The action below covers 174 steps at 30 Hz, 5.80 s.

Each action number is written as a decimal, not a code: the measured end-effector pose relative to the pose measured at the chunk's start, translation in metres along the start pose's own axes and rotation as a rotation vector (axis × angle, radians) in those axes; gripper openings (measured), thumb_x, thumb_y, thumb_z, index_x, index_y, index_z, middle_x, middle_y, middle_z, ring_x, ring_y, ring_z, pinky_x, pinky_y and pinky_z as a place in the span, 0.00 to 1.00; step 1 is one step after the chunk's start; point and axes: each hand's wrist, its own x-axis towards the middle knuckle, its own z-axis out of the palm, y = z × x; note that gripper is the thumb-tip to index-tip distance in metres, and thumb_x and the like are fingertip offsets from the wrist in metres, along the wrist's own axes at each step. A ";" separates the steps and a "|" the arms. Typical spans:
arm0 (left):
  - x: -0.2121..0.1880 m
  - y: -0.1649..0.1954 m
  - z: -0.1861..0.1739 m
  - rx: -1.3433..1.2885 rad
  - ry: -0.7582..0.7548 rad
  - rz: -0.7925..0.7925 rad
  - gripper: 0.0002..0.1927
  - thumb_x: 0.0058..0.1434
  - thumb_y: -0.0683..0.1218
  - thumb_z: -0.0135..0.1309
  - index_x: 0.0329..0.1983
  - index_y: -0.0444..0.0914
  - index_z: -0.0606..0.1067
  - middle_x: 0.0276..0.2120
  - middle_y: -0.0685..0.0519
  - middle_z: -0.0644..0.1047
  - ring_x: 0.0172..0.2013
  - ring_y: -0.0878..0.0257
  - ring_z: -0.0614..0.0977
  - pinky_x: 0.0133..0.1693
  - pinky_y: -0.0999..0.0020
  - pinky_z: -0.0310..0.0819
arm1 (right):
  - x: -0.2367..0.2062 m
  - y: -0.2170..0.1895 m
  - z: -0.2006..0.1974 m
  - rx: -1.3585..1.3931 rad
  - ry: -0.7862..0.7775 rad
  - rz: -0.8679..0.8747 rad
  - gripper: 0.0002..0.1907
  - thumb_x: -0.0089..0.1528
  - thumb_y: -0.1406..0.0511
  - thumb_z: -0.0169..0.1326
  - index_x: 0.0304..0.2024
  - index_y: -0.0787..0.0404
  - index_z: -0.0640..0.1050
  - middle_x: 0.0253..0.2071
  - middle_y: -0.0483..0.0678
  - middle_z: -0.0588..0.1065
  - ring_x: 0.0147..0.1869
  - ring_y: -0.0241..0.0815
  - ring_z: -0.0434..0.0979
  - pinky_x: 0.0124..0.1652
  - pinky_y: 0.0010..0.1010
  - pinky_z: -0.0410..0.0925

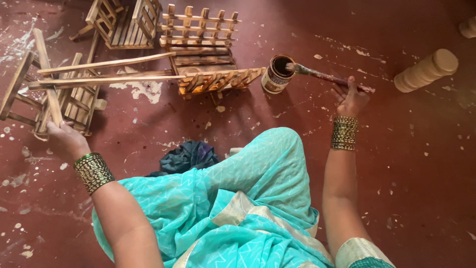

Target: The person sits on the floor staining small wooden furniture pieces with a brush. They hold a piece steady with one hand while brushing dark stain onto its slats, periodically dipping the brush into a jar of stain and rotating the piece to coat different sides.

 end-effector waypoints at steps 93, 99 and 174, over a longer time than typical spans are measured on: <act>-0.001 -0.006 0.010 0.018 -0.008 -0.047 0.06 0.74 0.42 0.49 0.41 0.35 0.72 0.35 0.51 0.83 0.32 0.53 0.85 0.31 0.53 0.75 | -0.265 0.088 0.138 -0.738 -0.379 -0.723 0.12 0.63 0.70 0.62 0.48 0.66 0.79 0.46 0.55 0.81 0.49 0.52 0.84 0.49 0.37 0.76; -0.001 -0.008 0.011 -0.001 -0.038 -0.074 0.05 0.73 0.43 0.49 0.43 0.35 0.72 0.35 0.53 0.84 0.31 0.55 0.85 0.30 0.54 0.75 | -0.262 0.119 0.148 -0.686 -0.446 -0.903 0.15 0.63 0.71 0.61 0.53 0.67 0.77 0.52 0.58 0.78 0.56 0.57 0.81 0.55 0.40 0.74; 0.000 -0.013 0.013 0.060 0.026 0.006 0.06 0.73 0.42 0.51 0.40 0.35 0.73 0.34 0.51 0.84 0.32 0.53 0.85 0.30 0.54 0.75 | -0.248 0.085 0.135 -0.624 -0.366 -0.743 0.13 0.64 0.73 0.60 0.52 0.66 0.80 0.52 0.55 0.81 0.54 0.49 0.84 0.53 0.36 0.77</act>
